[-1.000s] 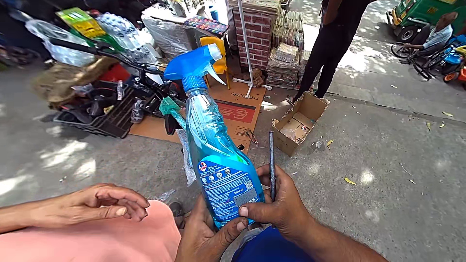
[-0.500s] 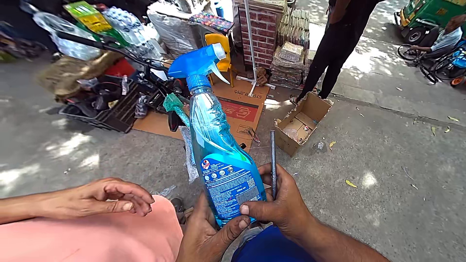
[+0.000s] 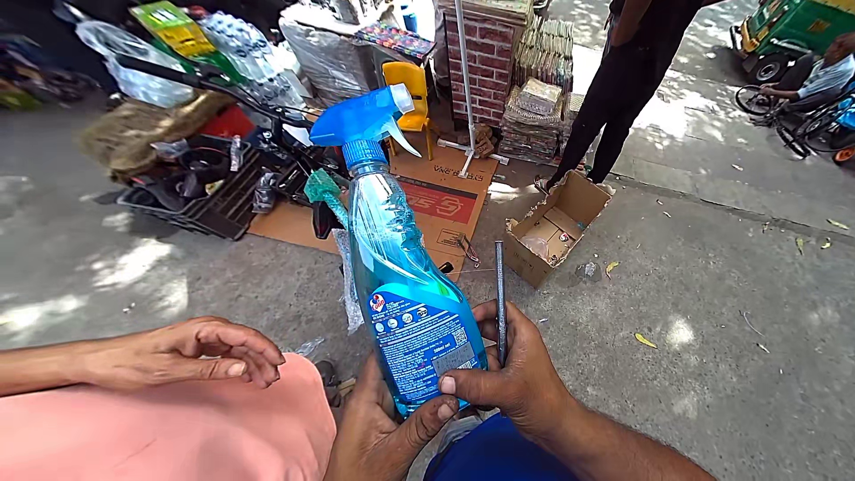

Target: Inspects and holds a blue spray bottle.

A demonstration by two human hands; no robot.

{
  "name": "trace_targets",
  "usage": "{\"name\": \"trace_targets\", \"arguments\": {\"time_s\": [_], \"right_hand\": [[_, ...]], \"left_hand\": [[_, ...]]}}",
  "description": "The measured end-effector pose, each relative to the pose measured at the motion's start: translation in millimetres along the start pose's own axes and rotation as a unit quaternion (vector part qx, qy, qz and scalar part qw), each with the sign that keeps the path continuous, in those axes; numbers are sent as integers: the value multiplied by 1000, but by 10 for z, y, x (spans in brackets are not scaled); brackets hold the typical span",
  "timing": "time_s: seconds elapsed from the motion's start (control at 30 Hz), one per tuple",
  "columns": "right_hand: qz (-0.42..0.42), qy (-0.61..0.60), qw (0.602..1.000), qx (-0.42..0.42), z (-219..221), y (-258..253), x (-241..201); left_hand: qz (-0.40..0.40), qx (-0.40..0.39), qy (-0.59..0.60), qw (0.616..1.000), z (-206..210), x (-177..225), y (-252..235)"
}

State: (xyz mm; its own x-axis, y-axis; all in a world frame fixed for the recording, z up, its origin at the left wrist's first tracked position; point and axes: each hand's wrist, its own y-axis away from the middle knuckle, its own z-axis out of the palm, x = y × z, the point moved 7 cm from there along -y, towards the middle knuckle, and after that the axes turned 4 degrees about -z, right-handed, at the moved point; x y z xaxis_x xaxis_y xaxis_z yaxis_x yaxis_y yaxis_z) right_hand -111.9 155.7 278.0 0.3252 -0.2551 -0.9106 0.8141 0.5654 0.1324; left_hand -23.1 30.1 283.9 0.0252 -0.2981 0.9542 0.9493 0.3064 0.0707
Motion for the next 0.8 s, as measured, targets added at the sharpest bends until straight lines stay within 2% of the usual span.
{"name": "trace_targets", "arguments": {"time_s": [0.8], "right_hand": [[-4, 3, 1000, -12, 25, 53, 17]], "left_hand": [[-5, 3, 5, 1000, -20, -8, 68]]}}
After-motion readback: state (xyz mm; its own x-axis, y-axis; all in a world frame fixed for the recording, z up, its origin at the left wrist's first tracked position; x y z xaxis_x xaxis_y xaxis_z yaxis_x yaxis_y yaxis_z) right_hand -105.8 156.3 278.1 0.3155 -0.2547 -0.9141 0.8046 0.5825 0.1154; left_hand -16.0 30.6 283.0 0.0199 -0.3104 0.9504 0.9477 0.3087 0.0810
